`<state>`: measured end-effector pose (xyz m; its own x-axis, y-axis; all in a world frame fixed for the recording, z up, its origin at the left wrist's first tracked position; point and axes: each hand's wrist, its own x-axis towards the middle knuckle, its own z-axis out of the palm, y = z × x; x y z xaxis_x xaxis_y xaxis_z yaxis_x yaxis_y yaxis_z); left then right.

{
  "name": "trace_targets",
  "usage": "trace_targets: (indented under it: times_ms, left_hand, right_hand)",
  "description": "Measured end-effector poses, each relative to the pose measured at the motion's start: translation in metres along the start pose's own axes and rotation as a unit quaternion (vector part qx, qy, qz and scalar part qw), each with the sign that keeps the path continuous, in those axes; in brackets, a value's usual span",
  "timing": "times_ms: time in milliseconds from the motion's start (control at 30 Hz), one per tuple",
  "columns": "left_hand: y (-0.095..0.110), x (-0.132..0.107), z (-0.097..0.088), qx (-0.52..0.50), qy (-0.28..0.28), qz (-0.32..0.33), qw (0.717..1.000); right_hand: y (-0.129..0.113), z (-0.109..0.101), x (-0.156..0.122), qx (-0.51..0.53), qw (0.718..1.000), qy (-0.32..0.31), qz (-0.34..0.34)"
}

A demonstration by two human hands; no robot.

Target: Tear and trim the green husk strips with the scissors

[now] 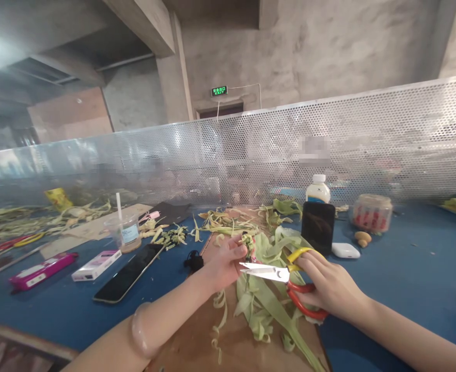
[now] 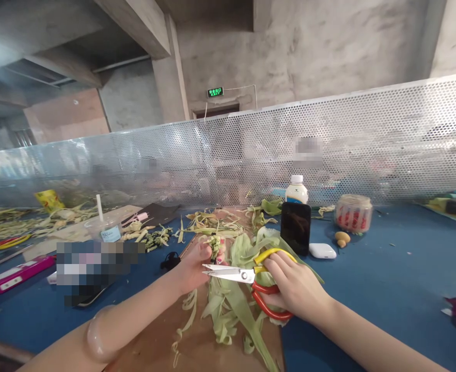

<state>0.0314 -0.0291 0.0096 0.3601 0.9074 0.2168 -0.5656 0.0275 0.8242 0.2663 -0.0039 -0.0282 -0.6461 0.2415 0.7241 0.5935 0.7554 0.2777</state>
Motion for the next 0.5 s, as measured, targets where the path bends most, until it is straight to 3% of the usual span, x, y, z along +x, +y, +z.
trace_targets:
  times_ms: [267,500]
  left_hand:
    - [0.0003,-0.0016,0.0003,0.0,0.008,-0.004,1.0]
    - [0.0005,-0.0015,-0.0048,0.011,-0.031,-0.043,0.999]
  right_hand:
    - [-0.0005,-0.0001,-0.0018,0.005,1.0,0.012,-0.004]
    - [-0.0001,0.0004,-0.0035,-0.027,0.999,0.024,-0.023]
